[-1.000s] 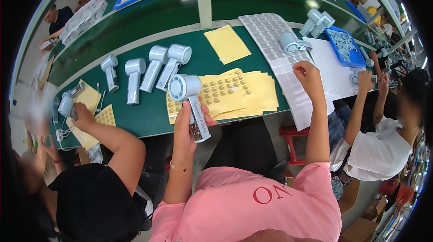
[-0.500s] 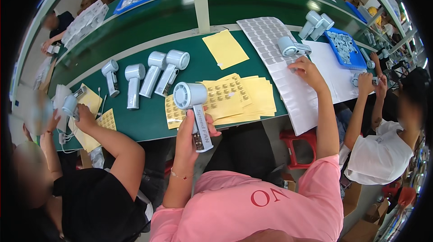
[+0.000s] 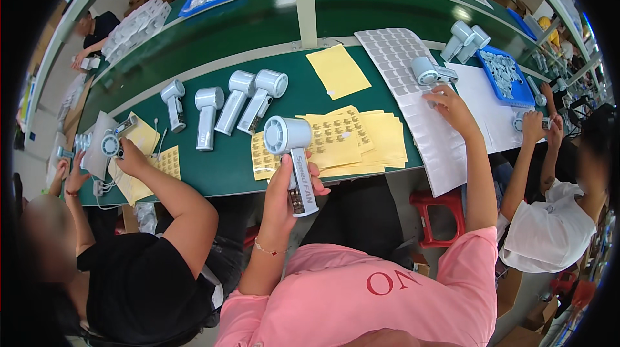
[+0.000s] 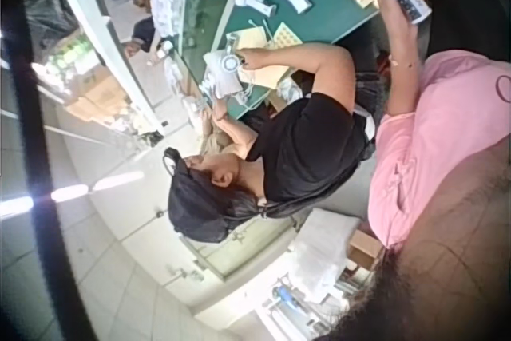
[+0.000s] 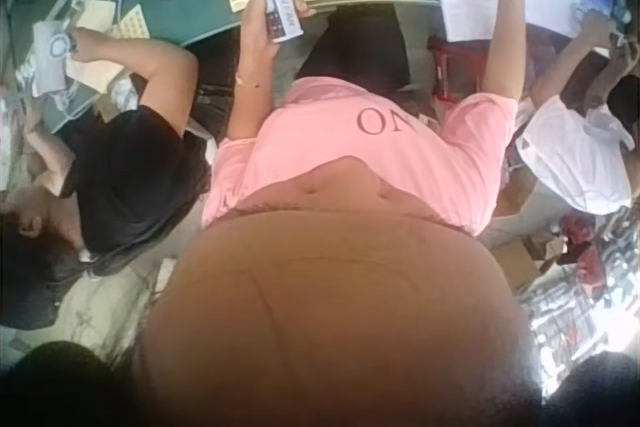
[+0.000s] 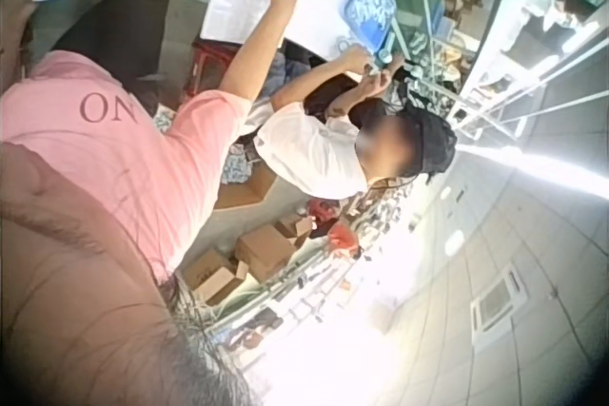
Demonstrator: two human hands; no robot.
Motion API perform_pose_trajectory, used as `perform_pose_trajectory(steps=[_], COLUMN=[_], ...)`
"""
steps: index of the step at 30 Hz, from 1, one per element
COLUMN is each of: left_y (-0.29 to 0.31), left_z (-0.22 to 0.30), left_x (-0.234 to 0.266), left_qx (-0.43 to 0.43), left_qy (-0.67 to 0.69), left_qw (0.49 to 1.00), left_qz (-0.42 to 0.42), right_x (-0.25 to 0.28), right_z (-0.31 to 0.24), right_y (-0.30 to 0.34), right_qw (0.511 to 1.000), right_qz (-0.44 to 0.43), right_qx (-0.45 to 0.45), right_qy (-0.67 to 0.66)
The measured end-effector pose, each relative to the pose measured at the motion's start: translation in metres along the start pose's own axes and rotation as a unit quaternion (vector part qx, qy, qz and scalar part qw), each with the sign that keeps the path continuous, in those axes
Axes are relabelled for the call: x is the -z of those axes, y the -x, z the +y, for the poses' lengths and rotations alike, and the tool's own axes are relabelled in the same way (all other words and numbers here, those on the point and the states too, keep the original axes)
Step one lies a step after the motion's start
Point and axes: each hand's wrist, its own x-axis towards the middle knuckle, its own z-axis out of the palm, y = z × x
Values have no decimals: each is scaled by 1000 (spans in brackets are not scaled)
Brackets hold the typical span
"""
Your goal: Peeling stickers from a sheet and applying them to the handles and bodies of small handheld fans.
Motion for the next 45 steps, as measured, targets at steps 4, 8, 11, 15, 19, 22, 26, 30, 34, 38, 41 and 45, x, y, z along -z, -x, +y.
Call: perform_pose_trajectory(steps=[4,8,11,15,19,22,26,30,34,38,41,45], left_y=[0,0,-6,-10,-16,-16,-17,-19,-16,-12,-10,-6], left_z=[2,3,5,10,10,9,5,1,-2,-3,-4,-4], left_x=[-5,-5,-3,-5,-2,-5,-14,-21,-19,-23,-28,-32], left_qx=[7,10,22,39,59,55,12,8,50,58,51,42], left_qy=[4,24,74,135,195,275,318,378,432,438,445,479], left_qw=[1000,1000,997,990,979,960,948,926,900,896,893,875], left_qz=[-14,-14,-9,7,-4,4,31,-7,-31,-44,-38,-57], right_x=[-10,-12,-10,-6,-10,-8,-17,-49,-48,-46,-47,-41], right_z=[17,15,14,16,19,-19,-131,-208,-237,-245,-249,-265], right_y=[11,9,7,9,22,40,72,94,93,87,89,84], right_qw=[998,999,996,996,983,937,852,700,686,768,774,724], right_qz=[27,43,71,68,181,304,260,88,18,29,35,66], right_qx=[16,26,55,22,40,-77,-126,-86,-77,4,15,-33], right_qy=[55,19,10,-47,-9,-153,-437,-704,-723,-639,-632,-686])
